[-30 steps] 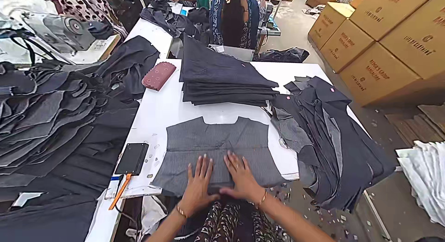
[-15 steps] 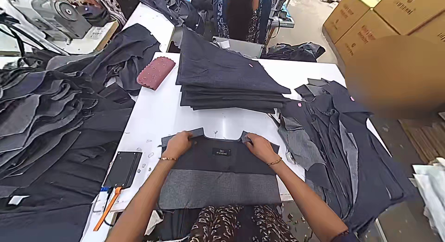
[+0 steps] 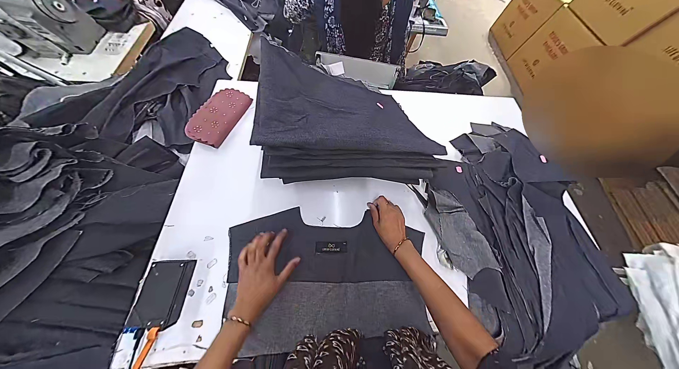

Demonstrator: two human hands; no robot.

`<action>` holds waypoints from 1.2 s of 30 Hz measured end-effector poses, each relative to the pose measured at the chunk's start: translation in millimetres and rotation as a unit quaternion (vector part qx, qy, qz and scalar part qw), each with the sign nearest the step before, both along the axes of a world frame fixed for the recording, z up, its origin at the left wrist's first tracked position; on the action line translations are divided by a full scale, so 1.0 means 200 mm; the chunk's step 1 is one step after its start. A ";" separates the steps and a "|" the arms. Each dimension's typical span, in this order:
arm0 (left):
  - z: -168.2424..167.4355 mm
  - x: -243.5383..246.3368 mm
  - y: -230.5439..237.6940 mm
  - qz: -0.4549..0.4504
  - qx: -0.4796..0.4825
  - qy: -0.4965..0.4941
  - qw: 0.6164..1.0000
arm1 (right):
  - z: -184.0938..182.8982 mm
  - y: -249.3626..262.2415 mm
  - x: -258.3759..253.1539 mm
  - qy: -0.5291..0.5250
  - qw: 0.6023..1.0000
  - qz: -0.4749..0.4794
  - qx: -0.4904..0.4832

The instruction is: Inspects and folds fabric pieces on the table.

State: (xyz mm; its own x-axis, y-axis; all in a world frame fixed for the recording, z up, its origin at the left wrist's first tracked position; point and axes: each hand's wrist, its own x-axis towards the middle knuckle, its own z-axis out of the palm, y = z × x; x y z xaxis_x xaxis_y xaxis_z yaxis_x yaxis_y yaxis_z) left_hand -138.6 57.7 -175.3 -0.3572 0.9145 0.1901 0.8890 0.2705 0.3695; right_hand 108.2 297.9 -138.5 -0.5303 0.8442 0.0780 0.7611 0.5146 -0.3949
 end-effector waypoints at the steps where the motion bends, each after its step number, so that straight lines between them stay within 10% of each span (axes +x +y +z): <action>1: -0.02 -0.07 0.02 0.013 -0.012 0.009 1.000 | 0.02 -0.07 -0.01 0.018 1.000 0.019 -0.004; 6: -0.05 -0.20 0.07 0.004 -0.054 0.013 0.998 | 0.00 -0.70 0.19 -0.008 0.974 0.222 -0.039; 16: 0.06 -0.27 0.16 0.107 -0.042 -0.061 0.991 | 0.02 -0.15 0.37 -0.102 0.990 -0.048 -0.083; 20: 0.53 -0.10 0.23 -0.012 -0.198 -0.189 0.962 | 0.20 -0.67 0.11 0.183 0.975 -0.042 -0.119; 23: 0.89 0.29 0.19 -0.115 -0.104 -0.326 0.933 | 0.41 -1.09 -0.08 0.377 0.871 0.071 -0.308; 27: 1.14 0.44 0.09 -0.189 0.172 -0.515 0.818 | 0.81 -1.08 0.05 0.516 0.818 -0.040 -0.252; 30: 1.14 0.52 0.09 -0.374 0.211 -0.450 0.783 | 1.15 -1.09 0.37 0.507 0.811 -0.021 -0.292; 33: 1.01 0.81 0.14 -0.499 0.154 -0.357 0.775 | 1.40 -1.17 0.71 0.430 0.871 0.213 -0.108; 36: 0.94 0.89 0.14 -0.483 0.080 -0.303 0.818 | 1.56 -1.36 1.07 0.497 0.852 0.089 0.140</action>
State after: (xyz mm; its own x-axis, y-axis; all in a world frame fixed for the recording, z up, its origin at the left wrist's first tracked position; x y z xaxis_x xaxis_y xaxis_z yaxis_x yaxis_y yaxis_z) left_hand 39.8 86.2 13.6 0.4441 0.8067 0.3899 0.3008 -0.5441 0.7833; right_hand 323.2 25.5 173.5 -0.2023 0.6323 0.7478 0.0235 0.7665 -0.6418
